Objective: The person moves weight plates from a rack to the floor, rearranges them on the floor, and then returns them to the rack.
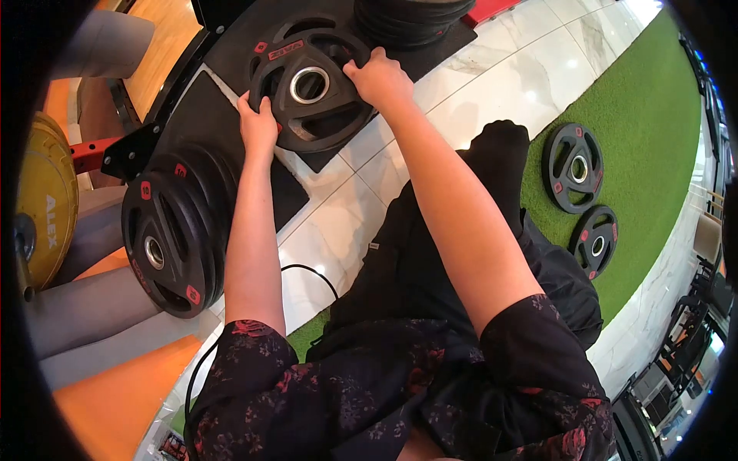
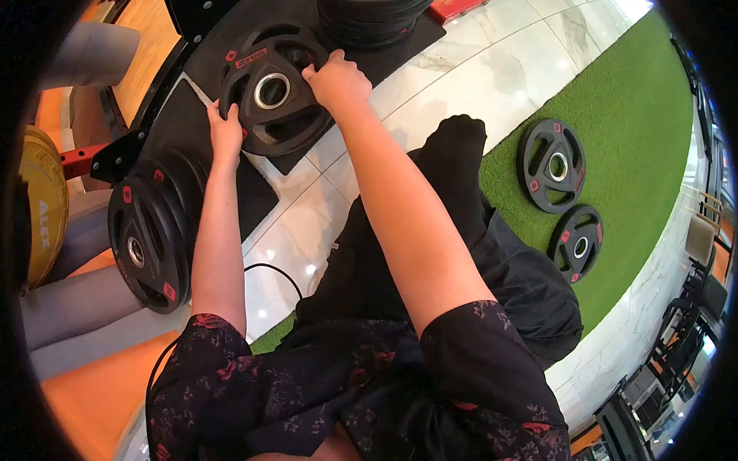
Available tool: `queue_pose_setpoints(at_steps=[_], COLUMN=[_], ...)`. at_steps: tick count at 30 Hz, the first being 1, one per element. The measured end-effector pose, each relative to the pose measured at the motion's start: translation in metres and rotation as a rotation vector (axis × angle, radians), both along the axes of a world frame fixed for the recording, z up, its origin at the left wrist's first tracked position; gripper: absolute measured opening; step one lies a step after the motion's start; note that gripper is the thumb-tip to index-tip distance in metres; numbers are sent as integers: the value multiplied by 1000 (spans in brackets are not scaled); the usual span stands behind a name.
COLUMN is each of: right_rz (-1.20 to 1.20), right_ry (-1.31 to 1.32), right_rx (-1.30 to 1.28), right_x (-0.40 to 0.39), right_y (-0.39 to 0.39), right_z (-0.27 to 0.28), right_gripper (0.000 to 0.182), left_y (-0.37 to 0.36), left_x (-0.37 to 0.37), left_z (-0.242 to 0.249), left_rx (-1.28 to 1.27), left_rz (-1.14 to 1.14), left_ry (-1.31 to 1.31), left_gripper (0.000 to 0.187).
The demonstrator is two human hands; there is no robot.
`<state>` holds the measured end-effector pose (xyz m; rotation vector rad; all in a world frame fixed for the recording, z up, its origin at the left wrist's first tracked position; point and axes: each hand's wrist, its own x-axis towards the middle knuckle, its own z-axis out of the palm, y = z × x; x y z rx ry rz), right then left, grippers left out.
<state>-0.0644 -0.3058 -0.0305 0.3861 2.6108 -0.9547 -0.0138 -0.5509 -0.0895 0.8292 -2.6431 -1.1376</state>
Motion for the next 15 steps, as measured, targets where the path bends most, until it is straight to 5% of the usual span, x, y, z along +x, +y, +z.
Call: queue_pose_setpoints(at_steps=[6, 9, 11, 15], right_rz=[-32, -35, 1, 13], right_ry=[58, 35, 27, 60], right_rx=[-114, -174, -159, -313], right_x=[11, 21, 32, 38], right_y=[9, 20, 28, 41], right_z=[-16, -15, -15, -32], right_gripper=[68, 68, 68, 69], left_y=[13, 3, -2, 35], left_x=[17, 29, 34, 63], left_z=[20, -11, -35, 3], left_rx=[21, -65, 123, 302], left_rz=[-3, -27, 124, 138], left_ry=[20, 61, 36, 51], left_gripper=[57, 60, 57, 56])
